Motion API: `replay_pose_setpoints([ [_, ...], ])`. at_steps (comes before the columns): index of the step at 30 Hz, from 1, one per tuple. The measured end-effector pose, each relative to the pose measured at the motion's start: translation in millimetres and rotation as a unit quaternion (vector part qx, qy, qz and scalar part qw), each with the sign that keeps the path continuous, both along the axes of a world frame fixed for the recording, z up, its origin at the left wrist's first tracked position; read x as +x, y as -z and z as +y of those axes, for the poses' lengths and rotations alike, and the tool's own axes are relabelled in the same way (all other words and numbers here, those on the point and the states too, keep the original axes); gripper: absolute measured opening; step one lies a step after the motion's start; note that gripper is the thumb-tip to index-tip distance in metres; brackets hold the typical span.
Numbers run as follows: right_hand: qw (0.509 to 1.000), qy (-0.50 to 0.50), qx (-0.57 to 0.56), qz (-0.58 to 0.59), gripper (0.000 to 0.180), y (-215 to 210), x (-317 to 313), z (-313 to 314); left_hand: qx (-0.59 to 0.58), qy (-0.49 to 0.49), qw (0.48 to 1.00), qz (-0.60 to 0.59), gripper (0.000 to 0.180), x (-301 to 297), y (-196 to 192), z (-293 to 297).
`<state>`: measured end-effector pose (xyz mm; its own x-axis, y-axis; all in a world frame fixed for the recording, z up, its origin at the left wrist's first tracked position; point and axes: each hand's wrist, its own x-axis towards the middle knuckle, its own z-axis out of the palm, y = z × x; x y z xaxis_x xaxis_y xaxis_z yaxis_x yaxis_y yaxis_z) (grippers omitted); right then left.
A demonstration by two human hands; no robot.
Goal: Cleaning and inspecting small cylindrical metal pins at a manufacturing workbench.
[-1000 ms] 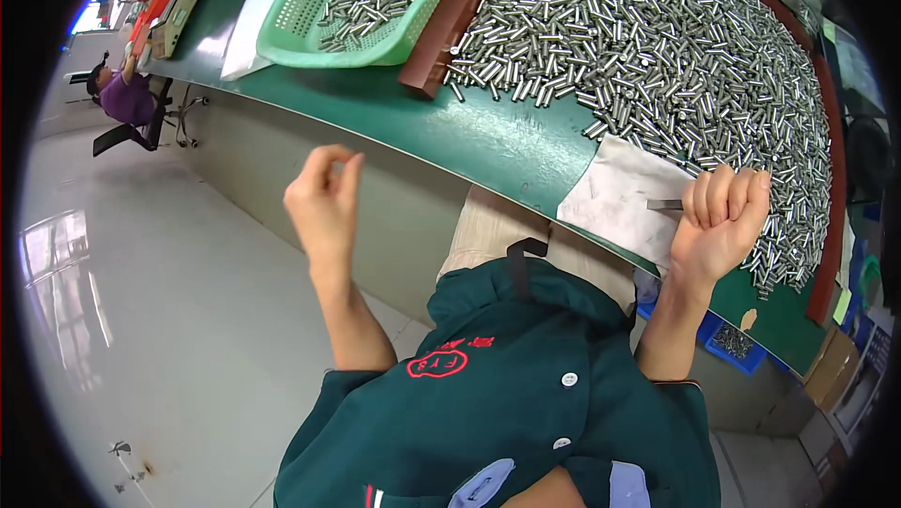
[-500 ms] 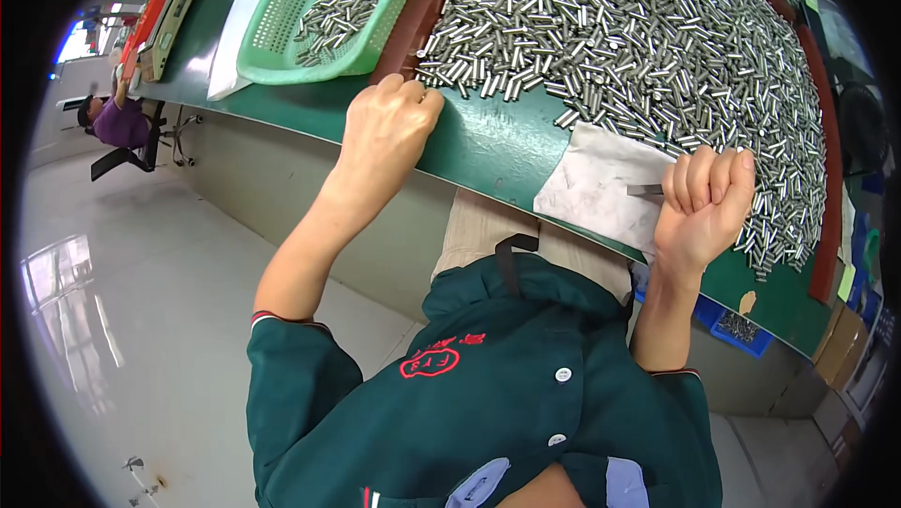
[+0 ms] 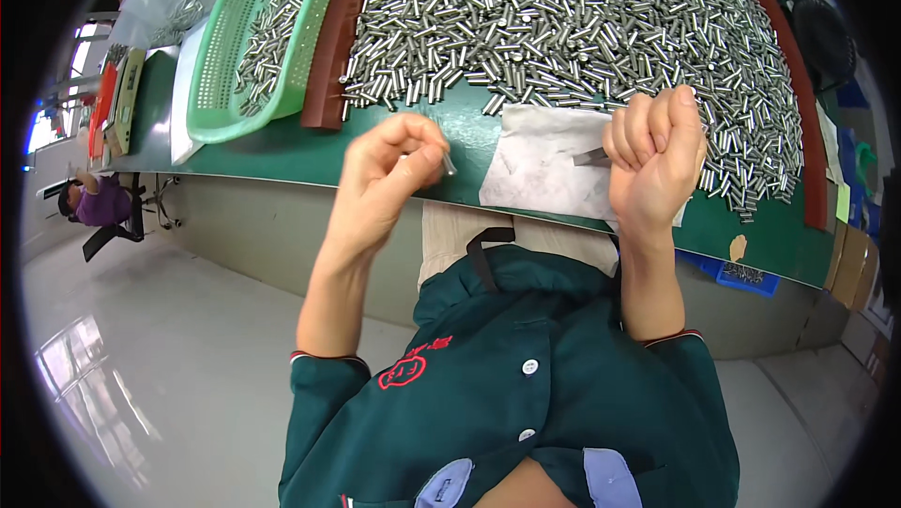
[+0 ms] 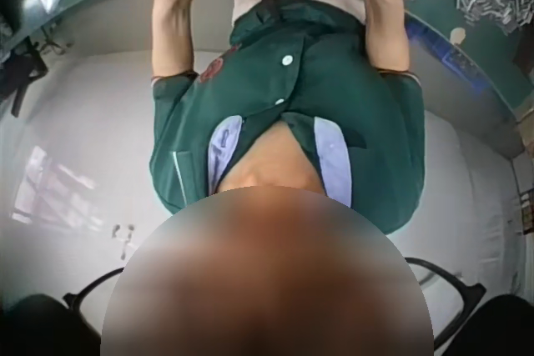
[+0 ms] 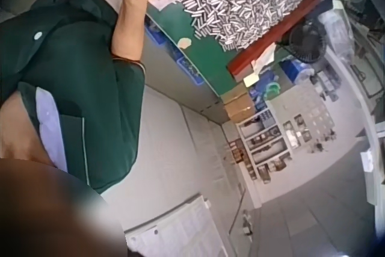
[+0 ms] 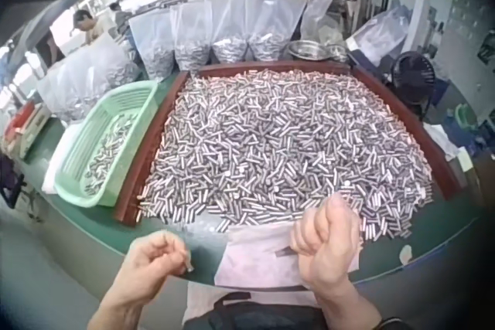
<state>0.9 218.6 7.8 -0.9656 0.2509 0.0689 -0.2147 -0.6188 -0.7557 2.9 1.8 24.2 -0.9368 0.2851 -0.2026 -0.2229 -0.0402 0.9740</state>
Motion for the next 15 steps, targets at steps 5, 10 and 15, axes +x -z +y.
replay_pose_setpoints([
  [5, 1.000, 0.000, -0.006, 0.003, 0.040, -1.3, 0.8, -0.4, 0.233, 0.038, 0.955, -0.182, 0.006, -1.0, 12.0, 26.3],
  [10, 1.000, 0.001, -0.007, 0.007, 0.040, -1.8, 1.1, -1.1, -0.090, 0.115, 0.989, 0.031, 0.006, 5.2, 12.6, 59.5],
  [15, 0.999, -0.002, -0.033, 0.014, 0.040, -0.3, 1.6, 0.4, -0.354, 0.103, 0.849, 0.377, 0.011, 6.1, 31.0, 77.3],
])
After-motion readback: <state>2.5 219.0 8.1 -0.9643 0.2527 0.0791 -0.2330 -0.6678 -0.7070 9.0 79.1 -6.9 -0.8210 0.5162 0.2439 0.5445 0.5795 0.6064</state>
